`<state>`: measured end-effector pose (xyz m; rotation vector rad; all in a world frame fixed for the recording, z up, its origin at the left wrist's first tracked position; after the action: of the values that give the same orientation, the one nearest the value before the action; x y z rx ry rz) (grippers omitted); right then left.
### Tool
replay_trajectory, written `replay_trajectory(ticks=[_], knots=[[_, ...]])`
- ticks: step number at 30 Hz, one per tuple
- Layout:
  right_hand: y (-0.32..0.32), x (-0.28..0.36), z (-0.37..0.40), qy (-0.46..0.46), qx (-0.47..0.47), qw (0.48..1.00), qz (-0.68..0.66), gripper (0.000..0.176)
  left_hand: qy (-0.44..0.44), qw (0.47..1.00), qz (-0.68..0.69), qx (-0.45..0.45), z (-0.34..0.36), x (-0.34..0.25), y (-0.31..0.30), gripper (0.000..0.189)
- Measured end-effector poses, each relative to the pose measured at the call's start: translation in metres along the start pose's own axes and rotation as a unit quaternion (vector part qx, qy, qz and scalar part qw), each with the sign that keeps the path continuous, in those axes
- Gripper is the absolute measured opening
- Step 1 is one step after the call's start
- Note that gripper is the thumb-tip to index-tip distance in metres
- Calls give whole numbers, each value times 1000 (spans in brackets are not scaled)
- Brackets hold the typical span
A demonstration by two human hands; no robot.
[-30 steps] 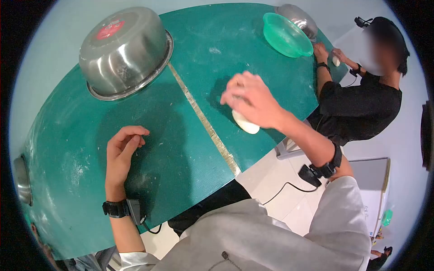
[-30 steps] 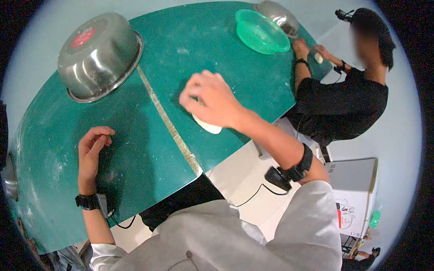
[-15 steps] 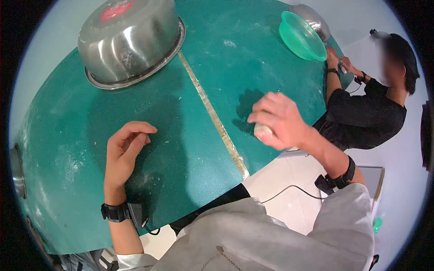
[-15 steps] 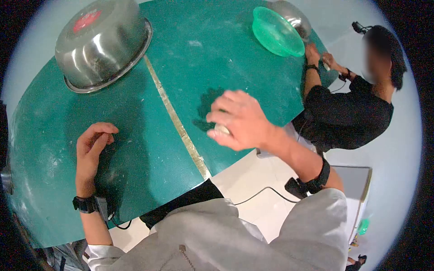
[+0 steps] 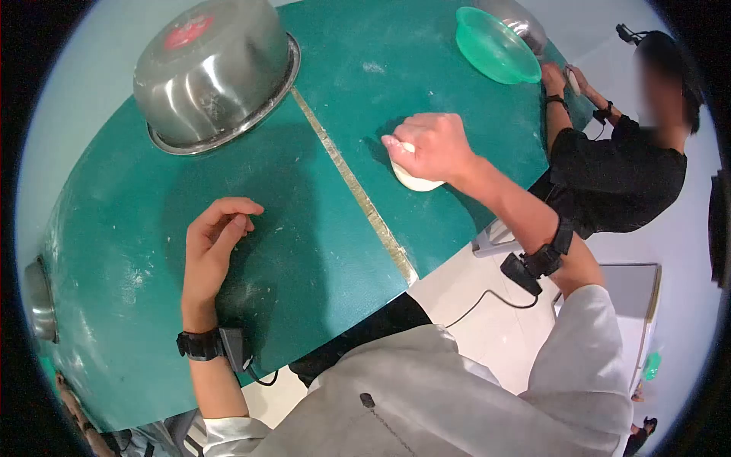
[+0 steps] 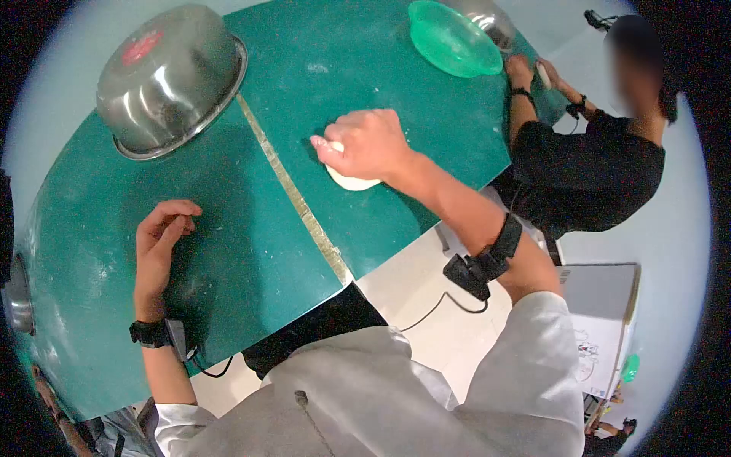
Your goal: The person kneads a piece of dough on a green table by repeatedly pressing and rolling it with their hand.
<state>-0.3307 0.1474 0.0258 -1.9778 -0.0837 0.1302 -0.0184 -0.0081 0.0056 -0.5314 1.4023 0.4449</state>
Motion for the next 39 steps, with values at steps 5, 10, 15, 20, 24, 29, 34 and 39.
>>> replay_trajectory(ticks=[5, 10, 15, 20, 24, 29, 34, 39], knots=[[-32, 26, 29, -28, -105, 987, -115, 34, 6, 1000, 13, -5, 4, 4, -3, 17], [-53, 24, 48, 34, 53, 988, -144, 29, -5, 1000, 13, 1, 3, 5, -3, 18], [-34, 42, 34, 12, 16, 999, -36, 17, -18, 999, 25, 7, 5, 3, 2, 18], [-19, 38, 35, -63, -129, 988, -58, 12, -16, 999, 25, 22, 2, 4, 1, 18], [-2, 7, 11, -102, -100, 989, -43, 11, -10, 1000, 8, 17, 2, 3, 1, 19], [13, -8, -22, -32, -82, 996, 21, 15, 2, 1000, 11, 12, 2, -1, 3, 18], [-1, 6, -16, -41, -154, 987, 7, 24, -18, 1000, -2, -10, 5, 2, -1, 18], [-2, 3, 13, 48, -54, 981, -179, 30, -4, 1000, 24, -14, 6, 4, -3, 18]])
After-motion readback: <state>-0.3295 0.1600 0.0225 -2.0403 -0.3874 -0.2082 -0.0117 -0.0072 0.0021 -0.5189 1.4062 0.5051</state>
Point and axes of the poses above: each hand's wrist, its own z-axis away from the middle knuckle, its own y-axis out of the palm, x = y × z, the point moved 3 cm from there along -z, towards the middle knuckle, and after that the axes turned 8 degrees about -y, right-handed, at the moved point
